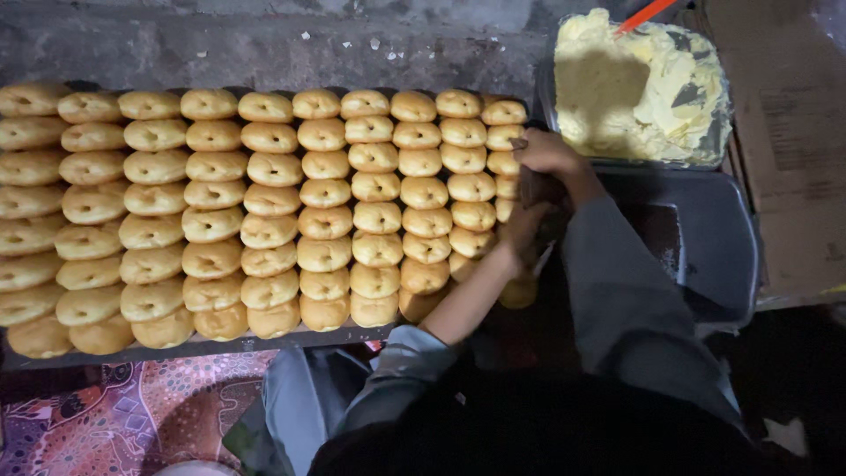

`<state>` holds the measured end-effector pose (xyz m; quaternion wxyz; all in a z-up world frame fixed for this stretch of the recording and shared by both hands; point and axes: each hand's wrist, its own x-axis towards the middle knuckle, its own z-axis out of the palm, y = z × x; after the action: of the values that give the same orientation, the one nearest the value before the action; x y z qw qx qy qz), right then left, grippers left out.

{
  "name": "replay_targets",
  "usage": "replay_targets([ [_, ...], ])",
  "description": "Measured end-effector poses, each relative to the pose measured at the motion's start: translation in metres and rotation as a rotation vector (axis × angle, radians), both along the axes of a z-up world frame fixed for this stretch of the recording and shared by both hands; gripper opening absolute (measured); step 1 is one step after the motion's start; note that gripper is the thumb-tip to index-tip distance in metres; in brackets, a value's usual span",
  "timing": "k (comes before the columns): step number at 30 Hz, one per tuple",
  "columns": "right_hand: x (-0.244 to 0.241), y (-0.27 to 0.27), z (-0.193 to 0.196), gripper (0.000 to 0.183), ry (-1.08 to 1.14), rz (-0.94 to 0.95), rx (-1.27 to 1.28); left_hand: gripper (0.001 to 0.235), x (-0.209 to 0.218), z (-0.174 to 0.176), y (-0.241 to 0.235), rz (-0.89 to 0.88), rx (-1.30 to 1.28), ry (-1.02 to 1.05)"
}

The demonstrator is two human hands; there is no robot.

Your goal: The person sits on the floor and uses a piping bag to fill rows of small round pastries with a dark filling. They repeatedly squeeze the bag into the center of each pastry and move systematically across the tray.

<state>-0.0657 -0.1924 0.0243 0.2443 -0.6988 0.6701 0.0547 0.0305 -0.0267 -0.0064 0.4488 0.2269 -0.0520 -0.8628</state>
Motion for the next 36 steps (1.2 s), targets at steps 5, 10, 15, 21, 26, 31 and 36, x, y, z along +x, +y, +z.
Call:
replay_targets([
  [5, -0.004, -0.013, -0.026, 0.037, 0.006, 0.097, -0.012, 0.021, 0.002, -0.021, -0.005, 0.021, -0.013, 0.069],
  [10, -0.023, -0.030, -0.063, 0.038, 0.008, 0.156, -0.061, 0.025, -0.003, -0.032, -0.014, -0.023, 0.039, 0.111],
  [15, -0.022, -0.048, -0.078, 0.044, 0.234, 0.185, 0.019, 0.021, -0.009, -0.046, -0.023, -0.024, -0.024, 0.232],
  [21, -0.006, -0.023, -0.052, 0.046, 0.116, -0.097, -0.013, 0.018, -0.004, -0.045, -0.019, 0.002, -0.004, 0.152],
  [26, 0.003, -0.007, -0.030, 0.046, 0.094, -0.241, -0.007, 0.024, -0.001, -0.044, -0.018, 0.005, 0.034, 0.071],
  [31, -0.004, -0.020, -0.050, 0.050, 0.201, 0.030, -0.061, 0.022, 0.000, -0.048, -0.028, -0.029, 0.083, -0.048],
  [36, -0.022, -0.017, -0.043, 0.054, 0.029, -0.033, -0.024, 0.016, -0.006, -0.050, -0.016, 0.010, -0.054, 0.105],
])
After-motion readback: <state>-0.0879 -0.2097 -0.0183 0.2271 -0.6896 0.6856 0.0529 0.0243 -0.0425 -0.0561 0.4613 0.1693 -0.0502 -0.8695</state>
